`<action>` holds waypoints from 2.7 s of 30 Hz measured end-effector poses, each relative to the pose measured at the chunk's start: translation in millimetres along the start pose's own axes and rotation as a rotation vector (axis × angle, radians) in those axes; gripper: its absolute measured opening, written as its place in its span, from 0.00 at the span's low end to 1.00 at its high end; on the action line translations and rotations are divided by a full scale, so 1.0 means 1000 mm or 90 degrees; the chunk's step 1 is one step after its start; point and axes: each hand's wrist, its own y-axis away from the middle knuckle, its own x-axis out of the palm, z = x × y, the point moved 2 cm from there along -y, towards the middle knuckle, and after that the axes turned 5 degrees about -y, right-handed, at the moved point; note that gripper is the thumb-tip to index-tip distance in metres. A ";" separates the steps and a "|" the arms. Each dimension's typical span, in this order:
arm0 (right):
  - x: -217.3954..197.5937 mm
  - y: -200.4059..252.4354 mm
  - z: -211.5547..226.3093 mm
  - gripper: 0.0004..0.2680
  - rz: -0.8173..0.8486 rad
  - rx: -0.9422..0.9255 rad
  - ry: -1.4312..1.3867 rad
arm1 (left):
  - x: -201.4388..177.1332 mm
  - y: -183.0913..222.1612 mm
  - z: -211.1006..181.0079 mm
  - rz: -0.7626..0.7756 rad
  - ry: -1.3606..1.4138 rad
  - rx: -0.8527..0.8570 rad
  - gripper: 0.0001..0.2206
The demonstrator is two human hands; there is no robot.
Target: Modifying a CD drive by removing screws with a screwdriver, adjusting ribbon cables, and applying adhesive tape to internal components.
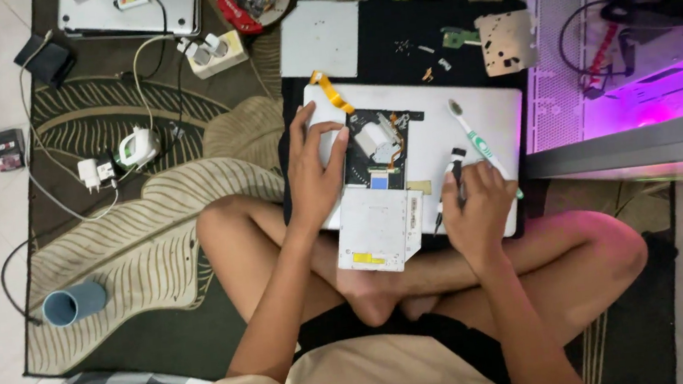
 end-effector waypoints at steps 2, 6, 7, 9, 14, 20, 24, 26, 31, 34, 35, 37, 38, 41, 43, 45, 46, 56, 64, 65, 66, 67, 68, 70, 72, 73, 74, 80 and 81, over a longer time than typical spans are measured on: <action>-0.001 -0.002 0.002 0.11 -0.008 -0.004 0.008 | 0.001 -0.002 -0.003 -0.002 0.003 0.000 0.08; 0.001 0.000 0.003 0.12 -0.016 -0.007 0.013 | 0.000 -0.001 -0.001 -0.004 0.008 -0.008 0.08; 0.001 0.000 0.004 0.12 -0.014 -0.008 0.012 | -0.001 0.000 -0.002 -0.005 0.007 -0.010 0.08; 0.000 -0.001 0.006 0.12 -0.021 0.005 -0.009 | -0.001 0.000 -0.003 -0.008 0.005 -0.013 0.08; 0.001 0.000 0.004 0.12 -0.017 -0.001 -0.007 | -0.001 0.000 0.000 -0.010 0.020 -0.014 0.08; 0.004 0.004 -0.001 0.13 -0.025 0.006 -0.007 | 0.001 0.000 0.004 -0.020 0.030 -0.009 0.08; 0.005 0.005 -0.003 0.13 -0.023 0.012 -0.018 | 0.001 0.001 0.010 -0.034 0.043 0.008 0.06; 0.008 0.007 -0.008 0.13 -0.020 0.014 -0.018 | 0.001 0.000 0.011 -0.038 0.044 0.012 0.05; 0.011 0.012 -0.015 0.14 -0.013 0.038 -0.041 | -0.002 0.001 0.011 -0.042 0.057 0.019 0.05; 0.014 0.014 -0.019 0.15 -0.013 0.046 -0.033 | -0.004 0.001 0.011 -0.038 0.072 0.022 0.05; 0.014 0.014 -0.018 0.15 -0.014 0.043 -0.022 | -0.007 0.000 0.009 -0.045 0.117 0.002 0.05; 0.015 0.015 -0.019 0.14 -0.015 0.041 -0.011 | -0.010 -0.002 0.013 -0.051 0.161 -0.019 0.05; 0.016 0.016 -0.021 0.14 -0.014 0.041 -0.005 | -0.011 -0.004 0.019 -0.078 0.232 -0.037 0.06; 0.021 0.018 -0.027 0.14 -0.017 0.052 -0.004 | -0.021 -0.029 0.030 -0.134 0.249 -0.043 0.08; 0.018 0.017 -0.021 0.14 -0.016 0.064 -0.002 | -0.028 -0.054 0.034 -0.161 0.197 -0.036 0.08; 0.008 0.010 -0.004 0.13 0.000 0.021 0.017 | -0.033 -0.085 0.034 -0.134 0.133 0.097 0.08; 0.008 0.009 -0.003 0.13 0.001 0.022 0.018 | -0.034 -0.096 0.035 -0.133 0.133 0.096 0.08; 0.002 0.005 0.006 0.11 0.022 0.043 0.028 | 0.003 -0.136 -0.005 0.149 -0.132 0.291 0.03; -0.001 0.001 0.014 0.10 0.003 0.032 0.015 | 0.068 -0.168 0.002 0.227 -0.301 0.341 0.06; -0.001 0.001 0.014 0.10 0.003 0.031 0.018 | 0.075 -0.171 0.008 0.238 -0.338 0.352 0.08; 0.000 0.001 0.014 0.09 0.003 0.031 0.022 | 0.082 -0.175 0.013 0.249 -0.375 0.362 0.09; -0.001 0.000 0.015 0.09 0.004 0.034 0.021 | 0.085 -0.175 0.014 0.253 -0.375 0.362 0.09; -0.002 -0.001 0.016 0.09 0.002 0.031 0.022 | 0.088 -0.174 0.014 0.232 -0.407 0.378 0.08; -0.002 -0.003 0.017 0.10 0.000 0.028 0.023 | 0.093 -0.176 0.013 0.212 -0.438 0.395 0.07; -0.004 -0.003 0.018 0.10 0.002 0.031 0.020 | 0.096 -0.176 0.016 0.196 -0.469 0.399 0.07; -0.003 -0.002 0.017 0.10 0.007 0.033 0.017 | 0.098 -0.176 0.017 0.199 -0.471 0.395 0.07; -0.003 -0.001 0.017 0.11 0.002 0.029 0.022 | 0.100 -0.175 0.018 0.187 -0.477 0.403 0.07; -0.001 0.000 0.016 0.11 -0.003 0.027 0.030 | 0.115 -0.177 0.027 0.133 -0.469 0.427 0.06; -0.001 0.000 0.017 0.12 -0.004 0.024 0.037 | 0.116 -0.177 0.028 0.116 -0.457 0.435 0.04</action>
